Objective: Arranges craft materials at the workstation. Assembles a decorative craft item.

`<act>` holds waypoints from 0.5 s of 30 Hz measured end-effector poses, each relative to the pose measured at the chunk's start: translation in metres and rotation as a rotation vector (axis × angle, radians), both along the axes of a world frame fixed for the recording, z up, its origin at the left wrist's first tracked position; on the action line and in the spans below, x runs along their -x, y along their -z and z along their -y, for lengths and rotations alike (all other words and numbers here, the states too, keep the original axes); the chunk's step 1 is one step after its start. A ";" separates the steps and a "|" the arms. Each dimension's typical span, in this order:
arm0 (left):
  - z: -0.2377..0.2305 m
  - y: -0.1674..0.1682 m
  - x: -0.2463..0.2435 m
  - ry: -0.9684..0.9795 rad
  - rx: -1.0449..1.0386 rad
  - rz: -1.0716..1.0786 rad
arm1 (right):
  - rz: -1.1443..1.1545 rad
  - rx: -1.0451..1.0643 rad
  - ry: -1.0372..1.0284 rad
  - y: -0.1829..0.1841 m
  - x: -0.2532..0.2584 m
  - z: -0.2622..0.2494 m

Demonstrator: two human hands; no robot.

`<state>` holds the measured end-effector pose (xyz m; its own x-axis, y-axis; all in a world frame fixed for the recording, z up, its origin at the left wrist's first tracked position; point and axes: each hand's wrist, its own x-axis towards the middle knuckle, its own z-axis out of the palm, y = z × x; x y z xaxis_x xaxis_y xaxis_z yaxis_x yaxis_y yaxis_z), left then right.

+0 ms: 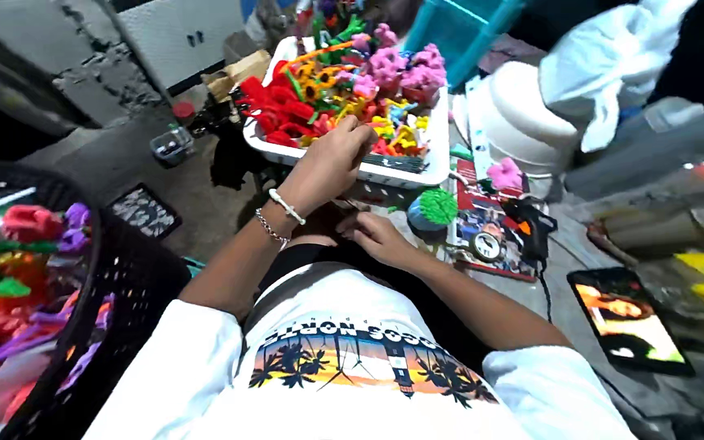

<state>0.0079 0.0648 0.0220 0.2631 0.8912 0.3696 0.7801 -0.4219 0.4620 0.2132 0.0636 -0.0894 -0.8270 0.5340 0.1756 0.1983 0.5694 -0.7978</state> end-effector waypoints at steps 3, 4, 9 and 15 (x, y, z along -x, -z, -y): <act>-0.039 0.001 -0.010 0.137 0.009 -0.184 | 0.067 -0.107 -0.073 -0.006 -0.001 0.003; -0.052 0.000 -0.014 0.175 0.041 -0.227 | 0.066 -0.126 -0.106 -0.009 -0.001 0.003; -0.107 0.016 -0.031 0.378 0.192 -0.341 | 0.054 -0.179 -0.230 -0.019 -0.003 -0.003; -0.130 0.020 -0.034 0.525 0.324 -0.389 | 0.099 -0.208 -0.252 -0.030 -0.012 -0.008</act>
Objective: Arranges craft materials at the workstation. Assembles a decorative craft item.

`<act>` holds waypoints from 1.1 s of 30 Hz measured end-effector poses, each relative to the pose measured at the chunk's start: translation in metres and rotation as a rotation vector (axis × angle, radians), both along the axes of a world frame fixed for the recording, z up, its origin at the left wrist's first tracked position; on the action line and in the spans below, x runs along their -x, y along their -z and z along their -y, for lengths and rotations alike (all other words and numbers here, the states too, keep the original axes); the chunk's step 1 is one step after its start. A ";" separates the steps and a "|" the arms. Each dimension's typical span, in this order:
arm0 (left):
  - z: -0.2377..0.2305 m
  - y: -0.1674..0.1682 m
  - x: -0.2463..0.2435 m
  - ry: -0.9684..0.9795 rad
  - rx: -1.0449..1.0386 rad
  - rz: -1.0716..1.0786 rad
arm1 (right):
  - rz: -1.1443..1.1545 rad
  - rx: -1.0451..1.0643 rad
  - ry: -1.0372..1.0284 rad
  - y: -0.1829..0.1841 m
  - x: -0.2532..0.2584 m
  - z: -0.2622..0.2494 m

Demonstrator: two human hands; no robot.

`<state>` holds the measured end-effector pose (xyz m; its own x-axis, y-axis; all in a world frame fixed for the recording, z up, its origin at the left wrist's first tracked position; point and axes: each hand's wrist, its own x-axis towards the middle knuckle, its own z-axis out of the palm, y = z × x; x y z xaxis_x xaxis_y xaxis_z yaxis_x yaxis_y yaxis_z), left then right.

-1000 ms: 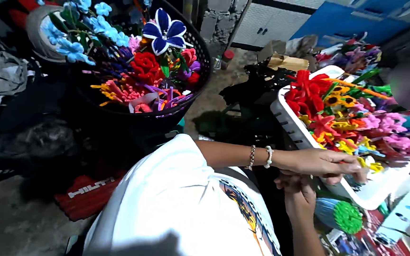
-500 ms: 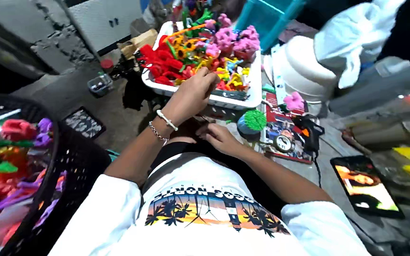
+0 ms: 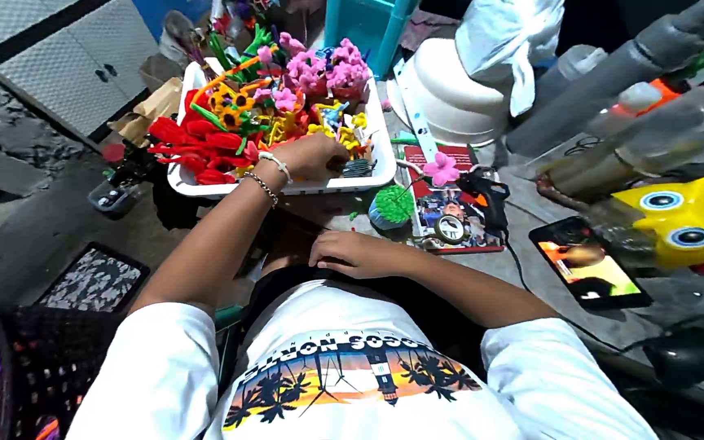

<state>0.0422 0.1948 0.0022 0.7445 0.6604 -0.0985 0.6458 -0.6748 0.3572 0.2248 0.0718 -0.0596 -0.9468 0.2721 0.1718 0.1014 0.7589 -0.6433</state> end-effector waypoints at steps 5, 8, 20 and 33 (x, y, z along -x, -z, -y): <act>0.002 0.002 0.004 0.008 -0.134 0.011 | -0.008 -0.092 0.103 -0.016 -0.010 -0.003; 0.001 0.006 0.013 0.031 -0.200 0.130 | -0.020 -0.199 0.235 -0.030 -0.012 -0.002; -0.002 0.002 0.024 -0.051 -0.271 0.372 | 0.321 -0.349 0.850 -0.051 0.019 -0.031; -0.008 0.012 0.025 -0.085 -0.268 0.409 | 0.580 -0.244 0.850 -0.057 0.034 -0.065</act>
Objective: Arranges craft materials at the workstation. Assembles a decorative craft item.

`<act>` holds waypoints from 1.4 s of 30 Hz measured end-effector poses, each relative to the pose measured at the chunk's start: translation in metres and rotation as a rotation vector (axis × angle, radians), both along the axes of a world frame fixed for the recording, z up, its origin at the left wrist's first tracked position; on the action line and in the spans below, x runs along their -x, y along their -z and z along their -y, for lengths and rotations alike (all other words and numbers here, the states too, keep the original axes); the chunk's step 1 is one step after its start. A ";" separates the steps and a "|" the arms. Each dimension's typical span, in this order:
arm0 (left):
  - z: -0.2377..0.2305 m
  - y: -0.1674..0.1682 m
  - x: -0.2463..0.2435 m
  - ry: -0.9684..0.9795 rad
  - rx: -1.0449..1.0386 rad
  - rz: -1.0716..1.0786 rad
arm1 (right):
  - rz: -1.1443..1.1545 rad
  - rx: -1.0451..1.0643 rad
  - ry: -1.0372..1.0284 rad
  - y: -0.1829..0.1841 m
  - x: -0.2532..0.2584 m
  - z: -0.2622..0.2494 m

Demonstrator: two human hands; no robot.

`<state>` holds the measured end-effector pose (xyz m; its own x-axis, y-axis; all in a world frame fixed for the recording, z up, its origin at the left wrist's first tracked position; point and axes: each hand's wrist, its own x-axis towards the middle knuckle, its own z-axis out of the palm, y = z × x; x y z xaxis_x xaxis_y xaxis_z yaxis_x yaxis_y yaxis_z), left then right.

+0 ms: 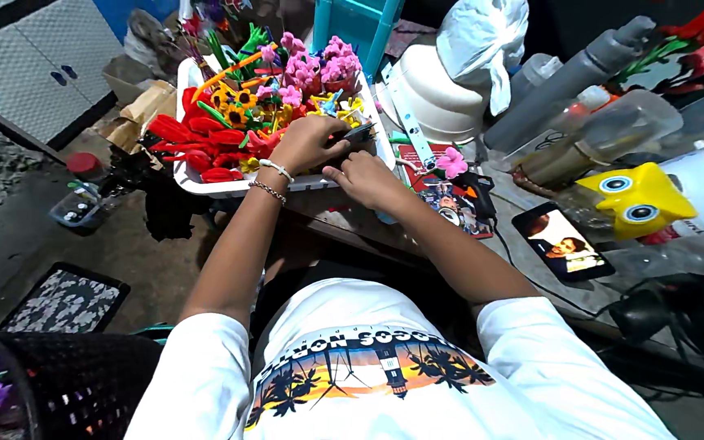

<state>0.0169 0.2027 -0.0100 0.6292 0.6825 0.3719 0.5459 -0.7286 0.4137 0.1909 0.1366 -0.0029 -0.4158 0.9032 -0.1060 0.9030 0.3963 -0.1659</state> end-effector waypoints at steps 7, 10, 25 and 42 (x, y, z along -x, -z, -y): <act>0.002 0.000 -0.002 -0.015 0.018 -0.023 | -0.022 0.019 0.029 -0.001 0.001 0.000; 0.001 0.002 -0.003 -0.011 0.006 -0.021 | -0.042 0.035 0.048 0.000 0.001 -0.001; 0.002 0.003 -0.001 -0.048 -0.092 0.079 | 0.118 0.127 -0.041 -0.029 0.002 -0.018; 0.011 0.005 0.000 -0.064 -0.200 0.101 | 0.401 -0.115 -0.026 -0.047 0.026 0.007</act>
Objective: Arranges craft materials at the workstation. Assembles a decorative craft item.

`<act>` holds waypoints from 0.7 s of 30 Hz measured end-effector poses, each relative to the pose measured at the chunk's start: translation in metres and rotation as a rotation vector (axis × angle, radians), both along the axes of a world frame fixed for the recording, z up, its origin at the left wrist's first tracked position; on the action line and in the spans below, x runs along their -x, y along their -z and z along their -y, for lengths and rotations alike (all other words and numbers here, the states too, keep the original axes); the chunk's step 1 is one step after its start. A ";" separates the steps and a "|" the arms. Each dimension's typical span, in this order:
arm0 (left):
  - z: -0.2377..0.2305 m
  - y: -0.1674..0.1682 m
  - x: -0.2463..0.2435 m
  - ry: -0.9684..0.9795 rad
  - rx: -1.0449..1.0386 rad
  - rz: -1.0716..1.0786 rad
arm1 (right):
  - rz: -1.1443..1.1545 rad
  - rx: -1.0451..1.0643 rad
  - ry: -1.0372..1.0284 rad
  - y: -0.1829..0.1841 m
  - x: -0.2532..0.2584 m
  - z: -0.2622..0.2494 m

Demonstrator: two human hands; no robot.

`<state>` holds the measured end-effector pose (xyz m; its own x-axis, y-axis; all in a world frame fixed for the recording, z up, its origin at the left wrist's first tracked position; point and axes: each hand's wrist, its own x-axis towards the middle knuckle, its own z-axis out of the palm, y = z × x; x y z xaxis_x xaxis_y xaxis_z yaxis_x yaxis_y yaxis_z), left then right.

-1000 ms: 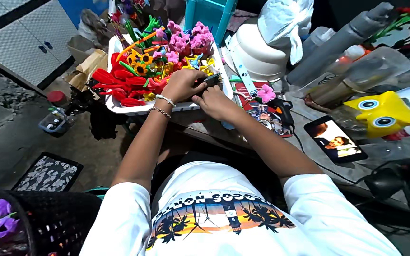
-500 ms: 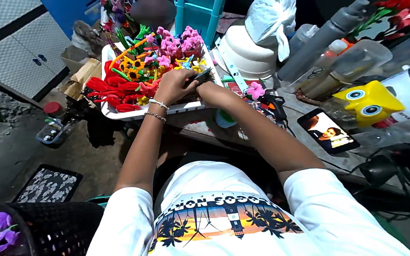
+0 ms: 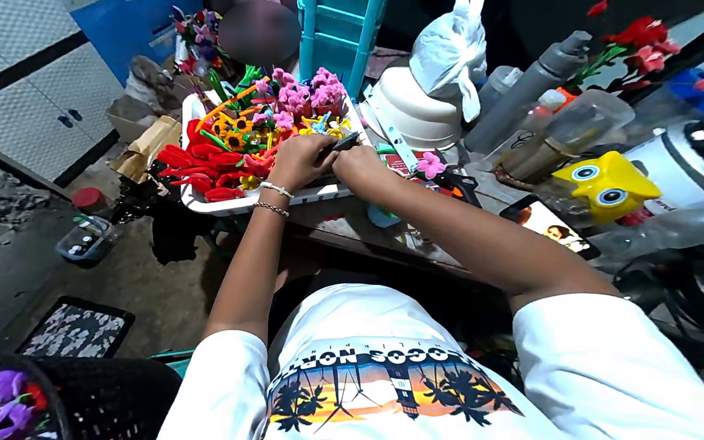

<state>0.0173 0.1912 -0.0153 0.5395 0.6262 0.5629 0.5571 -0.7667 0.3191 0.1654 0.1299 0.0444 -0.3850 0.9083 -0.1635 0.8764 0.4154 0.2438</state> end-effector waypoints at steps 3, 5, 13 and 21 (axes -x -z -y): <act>0.001 -0.001 0.000 0.004 0.018 -0.024 | 0.021 0.030 -0.072 0.000 -0.004 -0.003; 0.001 -0.001 0.000 0.013 0.026 -0.033 | 0.025 0.045 -0.096 -0.002 -0.005 -0.004; -0.002 0.002 0.000 0.019 0.056 -0.062 | 0.225 0.159 -0.105 -0.031 -0.002 -0.006; -0.003 0.001 0.001 0.026 0.136 -0.100 | 0.301 0.266 -0.064 -0.050 -0.013 -0.021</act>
